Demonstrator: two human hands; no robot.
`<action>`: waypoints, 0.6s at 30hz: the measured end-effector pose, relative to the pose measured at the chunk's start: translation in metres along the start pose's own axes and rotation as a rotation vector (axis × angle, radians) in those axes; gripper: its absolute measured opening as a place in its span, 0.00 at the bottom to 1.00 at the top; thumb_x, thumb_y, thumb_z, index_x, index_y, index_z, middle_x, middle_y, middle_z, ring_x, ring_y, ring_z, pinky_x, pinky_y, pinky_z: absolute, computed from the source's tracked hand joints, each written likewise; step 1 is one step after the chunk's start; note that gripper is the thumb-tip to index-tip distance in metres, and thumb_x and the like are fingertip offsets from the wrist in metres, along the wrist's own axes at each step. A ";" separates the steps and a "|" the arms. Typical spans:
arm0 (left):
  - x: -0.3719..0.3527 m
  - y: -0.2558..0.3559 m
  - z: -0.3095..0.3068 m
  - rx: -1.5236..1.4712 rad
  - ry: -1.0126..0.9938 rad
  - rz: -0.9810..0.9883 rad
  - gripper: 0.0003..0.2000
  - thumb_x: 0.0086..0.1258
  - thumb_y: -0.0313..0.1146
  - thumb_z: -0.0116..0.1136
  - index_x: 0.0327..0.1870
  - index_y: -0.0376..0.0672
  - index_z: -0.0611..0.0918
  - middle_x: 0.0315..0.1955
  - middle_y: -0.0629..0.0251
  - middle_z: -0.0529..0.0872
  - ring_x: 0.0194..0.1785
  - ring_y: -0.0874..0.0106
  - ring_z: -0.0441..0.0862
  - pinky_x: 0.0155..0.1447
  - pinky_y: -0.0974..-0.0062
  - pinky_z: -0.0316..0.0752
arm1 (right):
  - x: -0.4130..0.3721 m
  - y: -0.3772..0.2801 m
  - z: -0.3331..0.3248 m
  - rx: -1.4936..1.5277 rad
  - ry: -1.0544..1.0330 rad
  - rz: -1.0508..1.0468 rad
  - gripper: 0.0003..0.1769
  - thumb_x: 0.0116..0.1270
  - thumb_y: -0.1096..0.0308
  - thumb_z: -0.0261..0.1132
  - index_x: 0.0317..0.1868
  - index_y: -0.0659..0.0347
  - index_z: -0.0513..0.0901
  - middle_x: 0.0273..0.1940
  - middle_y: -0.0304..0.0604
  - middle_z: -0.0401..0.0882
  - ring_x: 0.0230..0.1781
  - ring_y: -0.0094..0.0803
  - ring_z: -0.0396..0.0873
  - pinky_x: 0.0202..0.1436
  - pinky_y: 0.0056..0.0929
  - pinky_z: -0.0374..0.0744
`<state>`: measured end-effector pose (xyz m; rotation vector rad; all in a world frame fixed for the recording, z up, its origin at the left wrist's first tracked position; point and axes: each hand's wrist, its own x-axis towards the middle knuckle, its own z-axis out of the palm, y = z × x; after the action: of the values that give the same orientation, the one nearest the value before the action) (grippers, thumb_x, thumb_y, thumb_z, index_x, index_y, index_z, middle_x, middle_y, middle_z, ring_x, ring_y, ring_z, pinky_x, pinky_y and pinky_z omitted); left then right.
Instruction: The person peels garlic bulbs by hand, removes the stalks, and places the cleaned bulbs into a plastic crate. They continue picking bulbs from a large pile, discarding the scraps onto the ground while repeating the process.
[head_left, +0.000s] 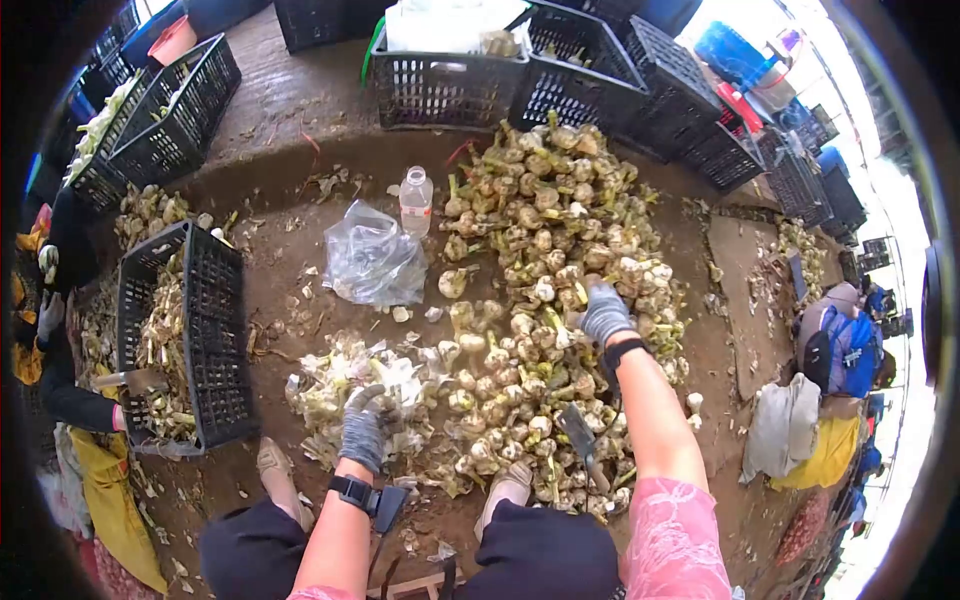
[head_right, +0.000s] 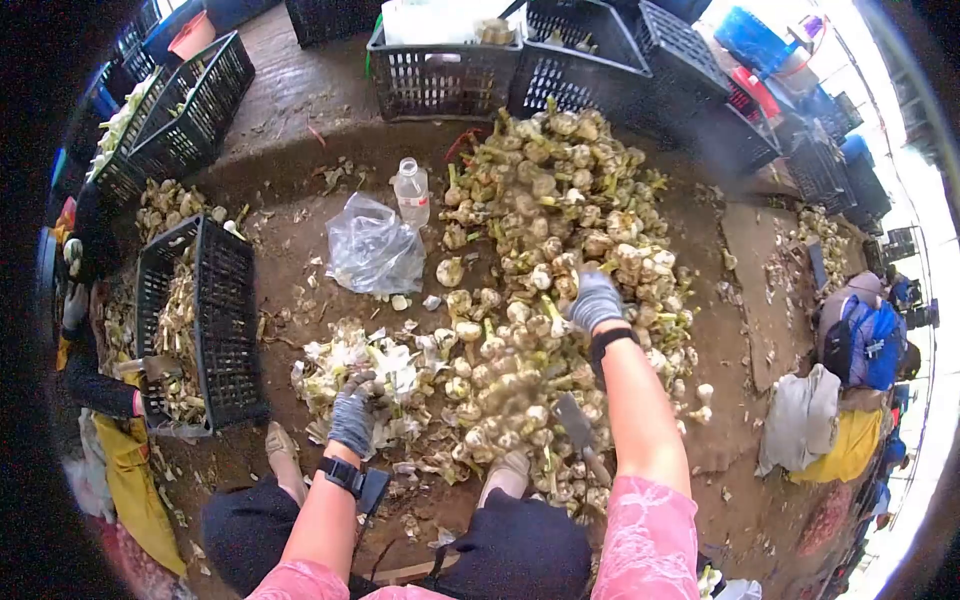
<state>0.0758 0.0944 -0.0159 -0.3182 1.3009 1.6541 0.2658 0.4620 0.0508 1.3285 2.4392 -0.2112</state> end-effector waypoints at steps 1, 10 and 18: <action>0.003 0.002 0.003 -0.002 0.034 0.014 0.10 0.62 0.27 0.48 0.45 0.44 0.73 0.25 0.65 0.78 0.25 0.71 0.77 0.28 0.74 0.76 | 0.017 0.000 0.003 -0.017 -0.049 0.011 0.43 0.48 0.49 0.65 0.60 0.64 0.61 0.60 0.53 0.61 0.61 0.44 0.60 0.63 0.33 0.61; 0.019 -0.019 0.024 0.115 0.125 -0.185 0.09 0.61 0.28 0.51 0.43 0.44 0.73 0.27 0.65 0.78 0.29 0.69 0.79 0.31 0.72 0.77 | 0.073 -0.001 0.011 -0.025 -0.237 0.260 0.48 0.52 0.40 0.59 0.66 0.58 0.51 0.62 0.53 0.57 0.63 0.42 0.59 0.62 0.35 0.62; 0.018 -0.038 0.018 0.079 0.126 -0.257 0.09 0.63 0.27 0.49 0.44 0.42 0.72 0.26 0.63 0.78 0.24 0.72 0.76 0.28 0.76 0.77 | 0.032 -0.034 0.115 0.087 -0.279 -0.030 0.33 0.59 0.43 0.50 0.62 0.50 0.63 0.64 0.52 0.53 0.62 0.45 0.59 0.61 0.36 0.64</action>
<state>0.1037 0.1175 -0.0438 -0.5267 1.3538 1.3815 0.2487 0.4349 -0.0693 1.2075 2.2369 -0.4822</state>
